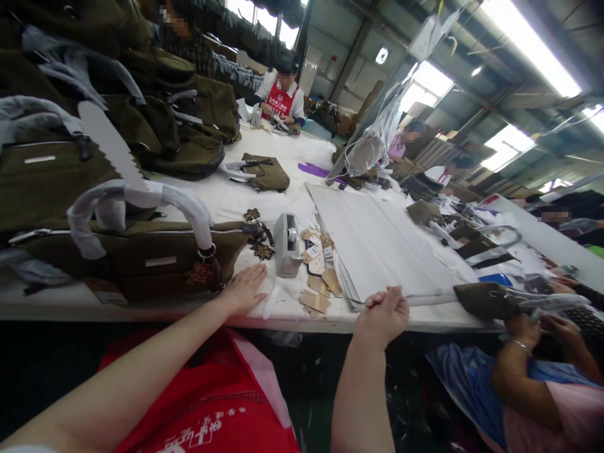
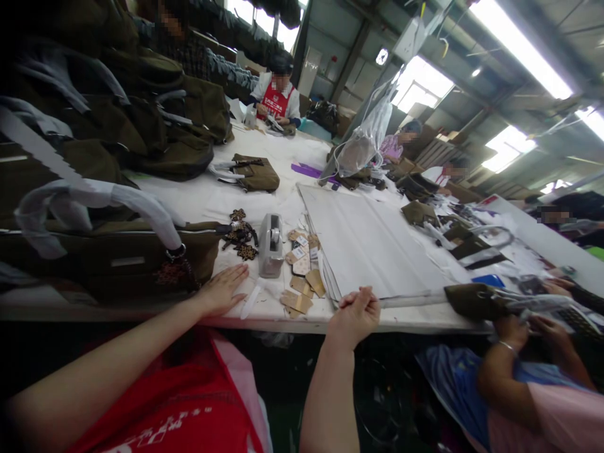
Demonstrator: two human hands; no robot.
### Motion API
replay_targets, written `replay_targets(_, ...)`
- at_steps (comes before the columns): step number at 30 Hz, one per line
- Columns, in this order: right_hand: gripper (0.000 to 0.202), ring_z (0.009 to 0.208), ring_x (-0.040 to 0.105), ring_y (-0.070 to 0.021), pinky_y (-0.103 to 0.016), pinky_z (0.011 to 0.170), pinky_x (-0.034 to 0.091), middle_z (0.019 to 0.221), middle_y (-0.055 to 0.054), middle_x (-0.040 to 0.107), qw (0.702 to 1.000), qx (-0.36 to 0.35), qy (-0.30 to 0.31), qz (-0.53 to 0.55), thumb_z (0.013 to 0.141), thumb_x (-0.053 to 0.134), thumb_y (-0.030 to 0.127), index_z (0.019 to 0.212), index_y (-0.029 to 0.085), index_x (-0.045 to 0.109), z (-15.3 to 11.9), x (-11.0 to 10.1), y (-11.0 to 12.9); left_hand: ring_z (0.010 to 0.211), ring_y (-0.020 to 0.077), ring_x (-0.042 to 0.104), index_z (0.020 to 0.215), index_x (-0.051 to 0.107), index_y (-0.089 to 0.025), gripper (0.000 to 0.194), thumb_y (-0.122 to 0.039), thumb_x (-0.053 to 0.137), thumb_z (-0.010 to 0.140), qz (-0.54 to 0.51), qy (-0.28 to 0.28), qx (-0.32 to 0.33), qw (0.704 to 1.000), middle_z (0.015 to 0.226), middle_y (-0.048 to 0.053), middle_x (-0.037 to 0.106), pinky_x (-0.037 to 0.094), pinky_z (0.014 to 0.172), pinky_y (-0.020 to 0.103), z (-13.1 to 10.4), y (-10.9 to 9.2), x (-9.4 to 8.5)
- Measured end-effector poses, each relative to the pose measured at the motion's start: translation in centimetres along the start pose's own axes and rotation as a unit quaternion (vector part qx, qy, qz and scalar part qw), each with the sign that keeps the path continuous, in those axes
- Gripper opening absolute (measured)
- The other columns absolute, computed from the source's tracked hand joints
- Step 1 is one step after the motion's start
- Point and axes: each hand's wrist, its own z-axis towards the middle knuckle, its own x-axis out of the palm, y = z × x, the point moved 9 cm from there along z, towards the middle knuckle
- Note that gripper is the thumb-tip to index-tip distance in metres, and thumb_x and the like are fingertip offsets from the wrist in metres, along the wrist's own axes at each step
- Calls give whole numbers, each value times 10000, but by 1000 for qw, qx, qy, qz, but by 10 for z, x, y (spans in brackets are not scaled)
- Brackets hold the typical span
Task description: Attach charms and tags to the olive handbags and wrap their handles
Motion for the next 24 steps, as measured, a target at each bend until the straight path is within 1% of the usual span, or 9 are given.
replay_targets(1,315,402,360,-55,-165,381,279,496,91,424,998,-4,45,-40,822,668,470,779,175,568,-5,9,5,1437,277,280,1422,429,-99,605,-379,480,888,2,-3,0,1000,1549,146,325,217,1183,438,-2,-4,-5)
replay_targets(3,279,403,381,-69,-183,389,301,478,72,441,966,11,215,-145,844,649,429,848,150,664,-33,42,1,1434,272,281,1422,424,-112,565,-353,456,911,-4,-31,3,1000,1547,139,337,230,1178,439,-12,-19,-25)
replay_targets(6,297,563,547,-132,-253,556,470,646,-11,602,830,-32,494,-258,930,495,306,1100,158,689,-116,94,-7,1276,244,480,1288,528,-146,407,-338,362,969,-81,-110,-4,991,1366,137,547,377,1074,410,-40,-46,-69)
replay_targets(7,341,661,593,-158,-289,646,503,749,-43,648,782,-67,557,-272,941,434,245,1193,168,650,-144,106,-5,1113,224,578,1141,591,-165,353,-352,337,983,-116,-109,-17,987,1185,114,641,454,963,375,-49,-51,-79)
replay_targets(9,465,825,632,-197,-347,775,513,934,-94,686,704,-115,642,-281,929,359,152,1369,172,507,-189,122,-2,828,203,613,858,587,-191,344,-381,331,987,-137,-95,-45,985,867,64,655,484,753,337,-65,-56,-94)
replay_targets(13,597,854,664,-239,-364,773,508,994,-131,709,604,-125,722,-313,936,356,137,1518,122,222,-234,142,-3,719,201,566,710,495,-206,318,-282,332,973,-74,-93,-43,992,732,50,587,423,667,330,-90,-51,-116)
replay_targets(19,610,769,684,-231,-301,686,474,949,-111,735,522,-200,766,-317,938,412,166,1519,132,227,-263,166,10,719,210,551,755,502,-201,294,-365,372,961,-46,-133,-32,990,761,59,585,425,658,338,-116,-36,-134)
replay_targets(22,609,746,679,-232,-301,672,460,903,-94,739,516,-207,764,-328,921,462,186,1499,119,281,-266,176,18,758,207,568,791,543,-194,288,-273,336,974,-13,-187,-24,982,796,63,616,440,702,338,-122,-35,-144)
replay_targets(24,448,779,667,-219,-291,701,455,854,-62,732,549,-194,751,-313,905,525,219,1349,166,514,-260,185,25,724,192,564,748,536,-198,321,-241,318,978,0,-227,-48,973,745,49,602,437,684,326,-126,-28,-150)
